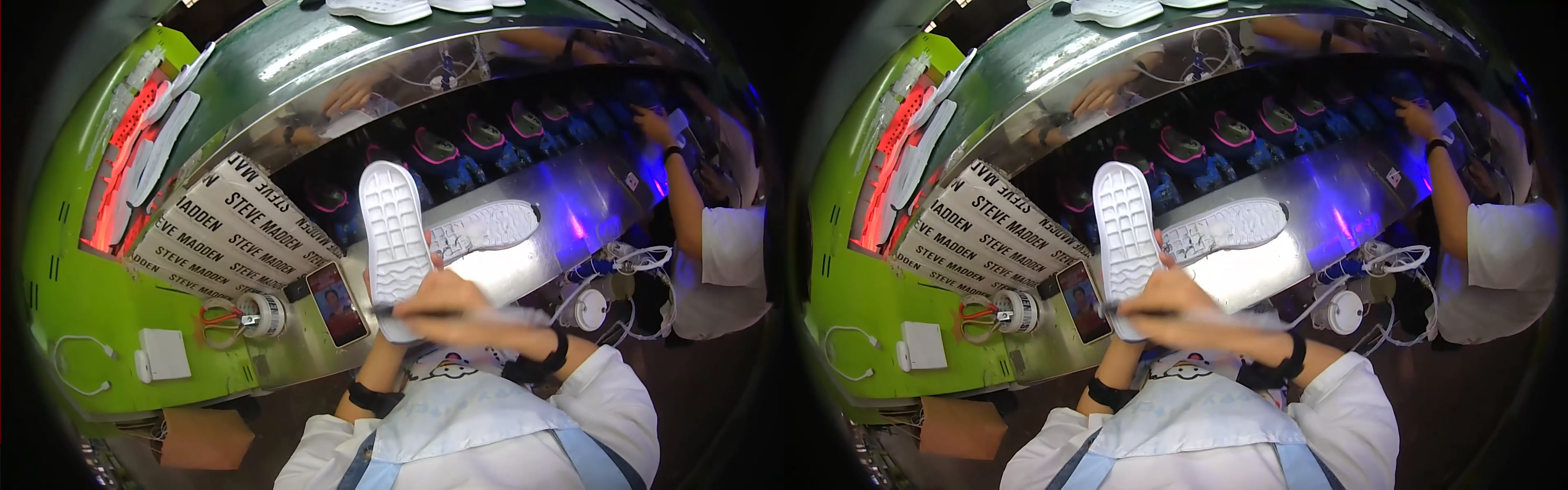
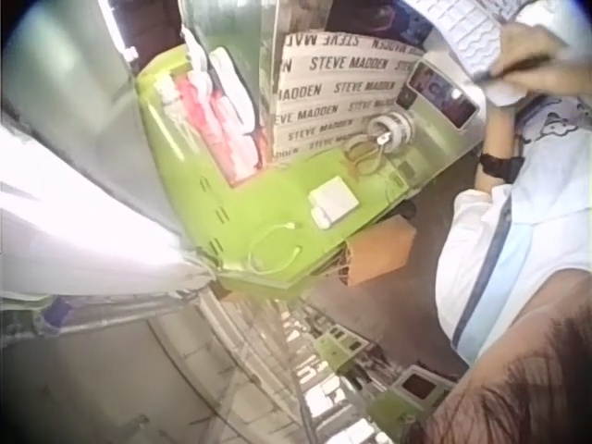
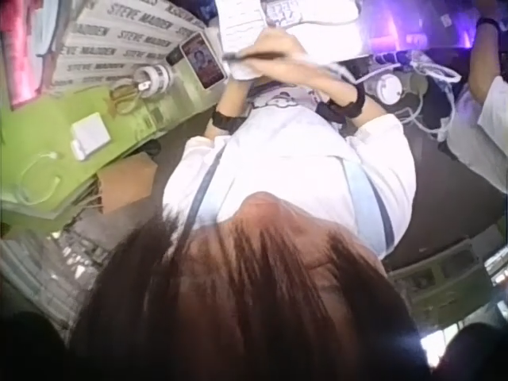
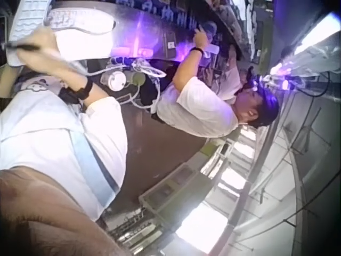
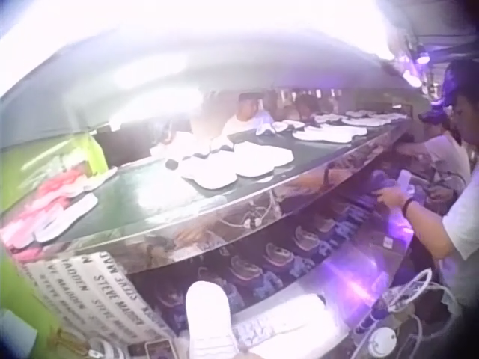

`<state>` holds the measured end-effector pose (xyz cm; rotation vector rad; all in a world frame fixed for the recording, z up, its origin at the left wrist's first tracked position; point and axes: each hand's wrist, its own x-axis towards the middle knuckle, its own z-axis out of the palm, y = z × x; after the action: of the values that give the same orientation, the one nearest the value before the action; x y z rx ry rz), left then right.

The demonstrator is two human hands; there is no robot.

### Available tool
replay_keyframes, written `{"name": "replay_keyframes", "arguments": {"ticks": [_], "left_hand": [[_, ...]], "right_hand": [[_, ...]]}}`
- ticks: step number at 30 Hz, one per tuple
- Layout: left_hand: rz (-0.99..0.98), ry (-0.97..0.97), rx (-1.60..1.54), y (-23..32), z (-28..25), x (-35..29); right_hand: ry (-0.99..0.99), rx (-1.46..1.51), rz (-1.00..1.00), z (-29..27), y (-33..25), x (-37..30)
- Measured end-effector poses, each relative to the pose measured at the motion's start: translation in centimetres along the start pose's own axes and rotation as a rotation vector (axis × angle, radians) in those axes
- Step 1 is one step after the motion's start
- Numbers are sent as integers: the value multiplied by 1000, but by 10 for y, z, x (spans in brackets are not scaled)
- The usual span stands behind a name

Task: The recorder applies glue to the bottom of white shoe soles using a brush tool at a manufacturing workstation.

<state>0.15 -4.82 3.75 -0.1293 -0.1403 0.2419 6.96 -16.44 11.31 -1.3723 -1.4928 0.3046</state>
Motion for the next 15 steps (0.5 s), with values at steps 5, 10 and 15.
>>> {"name": "replay_keyframes", "arguments": {"ticks": [5,10,15], "left_hand": [[-46,-43,166,7,7,18],[-219,21,394,30,29,33],[-261,-1,500,31,50,41]], "right_hand": [[-73,108,72,-11,-6,-6],[-1,374,395,-22,2,8],[-26,683,633,-35,-2,7]]}}
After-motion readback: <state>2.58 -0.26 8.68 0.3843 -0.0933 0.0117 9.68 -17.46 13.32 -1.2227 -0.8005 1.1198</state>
